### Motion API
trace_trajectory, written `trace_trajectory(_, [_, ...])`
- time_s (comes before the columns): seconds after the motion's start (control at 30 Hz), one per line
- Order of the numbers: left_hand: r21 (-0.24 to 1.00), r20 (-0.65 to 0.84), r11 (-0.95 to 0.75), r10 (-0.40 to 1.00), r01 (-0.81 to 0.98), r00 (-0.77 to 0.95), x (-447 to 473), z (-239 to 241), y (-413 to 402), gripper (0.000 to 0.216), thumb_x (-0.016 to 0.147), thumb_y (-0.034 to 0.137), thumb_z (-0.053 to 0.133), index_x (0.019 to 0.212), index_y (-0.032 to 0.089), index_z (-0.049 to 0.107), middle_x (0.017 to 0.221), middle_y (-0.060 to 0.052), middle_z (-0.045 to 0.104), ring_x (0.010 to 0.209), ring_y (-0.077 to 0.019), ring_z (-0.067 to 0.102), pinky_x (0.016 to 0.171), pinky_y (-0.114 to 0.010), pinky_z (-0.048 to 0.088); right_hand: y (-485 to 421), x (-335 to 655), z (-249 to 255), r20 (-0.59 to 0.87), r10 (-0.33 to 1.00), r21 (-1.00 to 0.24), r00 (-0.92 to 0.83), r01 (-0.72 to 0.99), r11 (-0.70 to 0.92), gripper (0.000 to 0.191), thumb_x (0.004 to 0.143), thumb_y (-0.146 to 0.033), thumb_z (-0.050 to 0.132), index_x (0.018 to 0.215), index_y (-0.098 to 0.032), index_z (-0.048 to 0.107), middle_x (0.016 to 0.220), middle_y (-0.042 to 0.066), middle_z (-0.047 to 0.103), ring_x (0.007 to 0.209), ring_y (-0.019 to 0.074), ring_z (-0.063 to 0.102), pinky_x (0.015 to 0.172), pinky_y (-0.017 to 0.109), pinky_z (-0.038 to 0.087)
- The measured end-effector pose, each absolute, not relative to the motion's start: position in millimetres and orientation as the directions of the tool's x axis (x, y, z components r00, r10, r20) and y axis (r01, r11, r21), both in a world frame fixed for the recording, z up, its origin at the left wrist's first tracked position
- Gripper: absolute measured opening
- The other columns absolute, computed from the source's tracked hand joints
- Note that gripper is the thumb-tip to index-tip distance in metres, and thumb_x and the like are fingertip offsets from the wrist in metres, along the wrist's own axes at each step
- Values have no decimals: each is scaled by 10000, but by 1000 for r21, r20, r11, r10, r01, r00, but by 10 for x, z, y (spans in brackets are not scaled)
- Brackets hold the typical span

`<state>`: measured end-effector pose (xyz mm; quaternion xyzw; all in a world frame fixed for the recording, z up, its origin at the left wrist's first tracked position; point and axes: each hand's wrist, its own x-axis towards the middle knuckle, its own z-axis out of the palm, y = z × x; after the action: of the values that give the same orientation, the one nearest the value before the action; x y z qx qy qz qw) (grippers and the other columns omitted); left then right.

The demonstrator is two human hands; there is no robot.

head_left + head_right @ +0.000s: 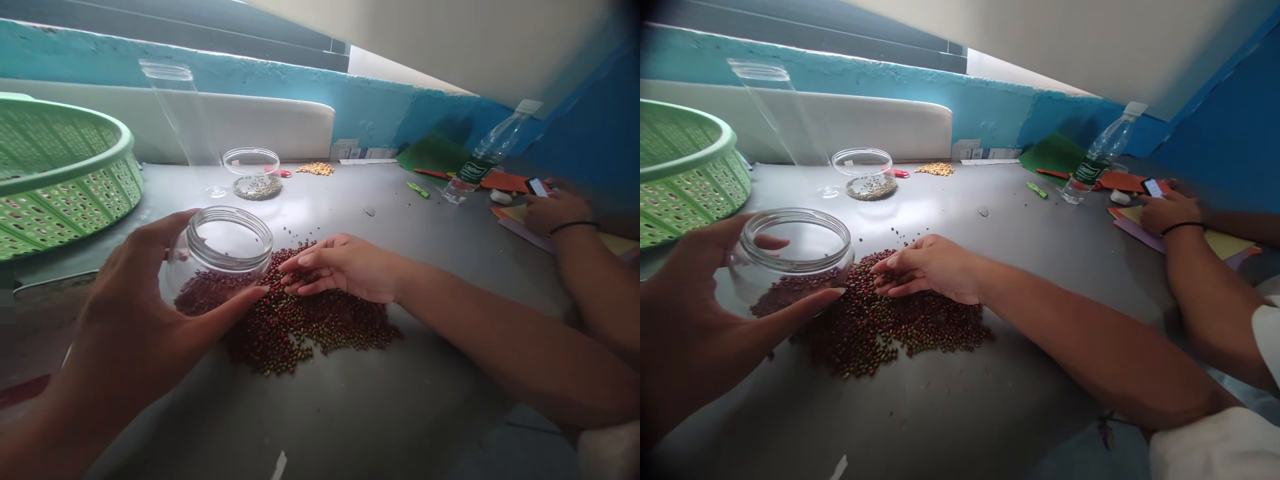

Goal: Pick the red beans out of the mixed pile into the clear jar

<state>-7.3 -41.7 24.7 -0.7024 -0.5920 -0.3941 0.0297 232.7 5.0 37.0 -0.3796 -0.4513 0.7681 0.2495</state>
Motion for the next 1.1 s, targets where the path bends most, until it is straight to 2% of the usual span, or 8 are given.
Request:
trace_trajectory(0.4, [439, 579, -313, 816, 842, 2, -47, 281, -430, 872, 585, 649, 773, 1341, 308, 501, 1182, -44, 639, 1042, -297, 612, 972, -455, 495, 45, 2303, 363, -354, 736, -890, -577, -35, -455, 292, 817, 21, 523, 965, -84, 752, 984, 118, 758, 938, 166, 724, 997, 351, 555])
trace_trajectory(0.6, [411, 577, -308, 816, 858, 16, -68, 264, -427, 839, 620, 665, 736, 1347, 334, 482, 1192, -32, 631, 1049, -294, 610, 965, -460, 493, 70, 2328, 278, -292, 743, -925, -602, -21, -380, 287, 779, -7, 696, 1022, -140, 768, 990, 63, 768, 919, 130, 717, 927, 285, 581])
trace_trajectory(0.87, [396, 586, -335, 809, 855, 46, -84, 265, -419, 838, 635, 643, 745, 1358, 314, 476, 1232, -44, 630, 1062, -297, 615, 990, -461, 483, 29, 2308, 303, -296, 765, -925, -573, -27, -378, 183, 833, -72, 688, 973, -150, 777, 920, 61, 774, 828, 131, 732, 809, 275, 624])
trace_trajectory(1.1, [330, 616, -378, 781, 865, 106, -100, 246, -430, 871, 643, 657, 737, 1384, 301, 449, 1220, -54, 627, 1088, -310, 614, 1016, -474, 472, 28, 2300, 328, -281, 812, -932, -511, -56, -358, 145, 855, -117, 696, 992, -122, 743, 840, 74, 760, 759, 139, 731, 701, 252, 636])
